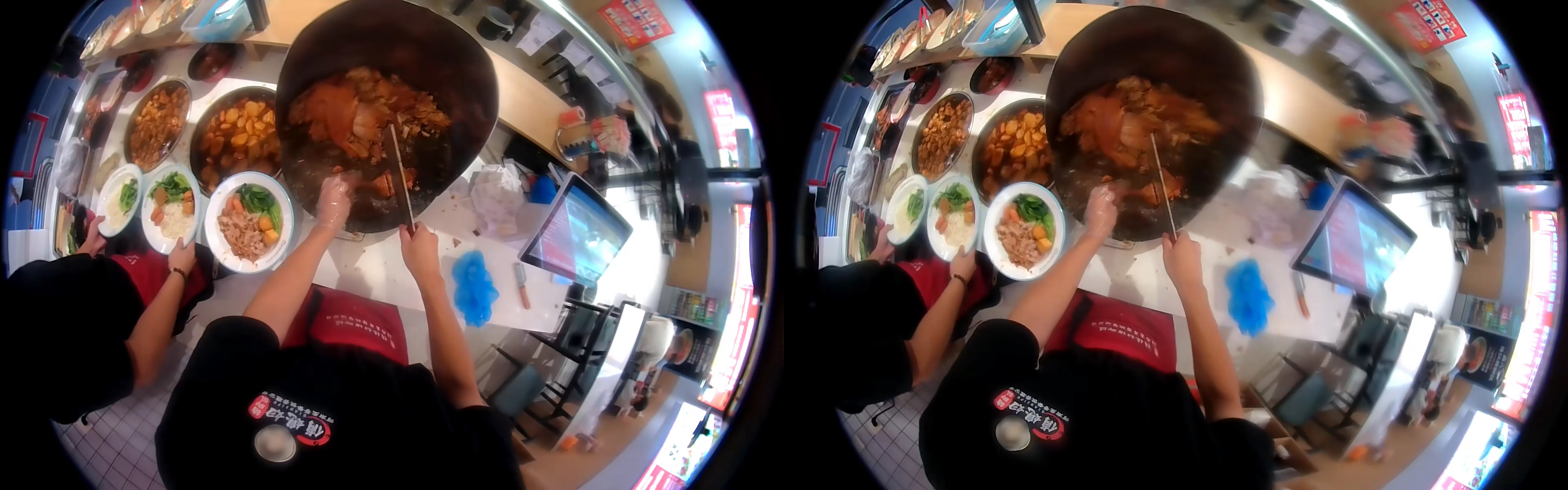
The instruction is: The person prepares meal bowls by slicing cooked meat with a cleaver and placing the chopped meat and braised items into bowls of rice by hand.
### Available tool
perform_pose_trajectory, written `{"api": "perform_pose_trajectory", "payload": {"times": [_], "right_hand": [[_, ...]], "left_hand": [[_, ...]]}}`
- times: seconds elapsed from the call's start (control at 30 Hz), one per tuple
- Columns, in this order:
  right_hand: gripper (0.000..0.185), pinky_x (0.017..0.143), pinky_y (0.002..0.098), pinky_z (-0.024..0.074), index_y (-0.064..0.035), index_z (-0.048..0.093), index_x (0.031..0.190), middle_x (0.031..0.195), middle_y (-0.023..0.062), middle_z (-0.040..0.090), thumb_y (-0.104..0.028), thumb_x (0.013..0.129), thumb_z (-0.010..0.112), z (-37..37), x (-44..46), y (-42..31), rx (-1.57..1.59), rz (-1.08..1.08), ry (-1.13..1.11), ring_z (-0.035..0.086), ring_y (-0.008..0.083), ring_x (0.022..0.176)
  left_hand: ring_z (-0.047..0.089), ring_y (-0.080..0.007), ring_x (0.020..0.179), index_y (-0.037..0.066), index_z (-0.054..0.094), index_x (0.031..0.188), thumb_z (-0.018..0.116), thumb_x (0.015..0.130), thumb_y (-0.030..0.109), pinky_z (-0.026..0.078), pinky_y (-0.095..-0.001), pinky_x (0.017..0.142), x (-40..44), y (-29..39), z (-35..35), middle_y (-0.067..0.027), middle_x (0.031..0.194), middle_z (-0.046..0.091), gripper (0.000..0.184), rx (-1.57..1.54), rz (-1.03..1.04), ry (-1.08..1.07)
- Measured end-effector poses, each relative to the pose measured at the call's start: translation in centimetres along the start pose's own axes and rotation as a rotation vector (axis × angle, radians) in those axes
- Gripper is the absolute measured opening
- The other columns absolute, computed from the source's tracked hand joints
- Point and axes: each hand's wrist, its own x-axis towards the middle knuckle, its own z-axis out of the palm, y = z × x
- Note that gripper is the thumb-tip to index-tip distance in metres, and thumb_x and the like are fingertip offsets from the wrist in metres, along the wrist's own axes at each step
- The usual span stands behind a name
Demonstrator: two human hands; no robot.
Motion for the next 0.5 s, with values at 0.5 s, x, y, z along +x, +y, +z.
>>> {"api": "perform_pose_trajectory", "payload": {"times": [0.5], "right_hand": [[0.029,0.076,0.0508,0.0500,0.0067,0.061,0.091,0.085,0.0282,0.066,-0.022,0.091,0.061,1.5,2.0,0.7,-0.050,-0.055,-0.056,0.063,0.0462,0.082]], "left_hand": [[0.059,-0.0320,0.098,0.007,0.072,0.097,0.060,0.081,0.003,0.048,-0.0392,0.090,0.0,-0.4,-0.3,-0.0112,0.101,0.069,0.021,0.015,0.083,0.012]]}}
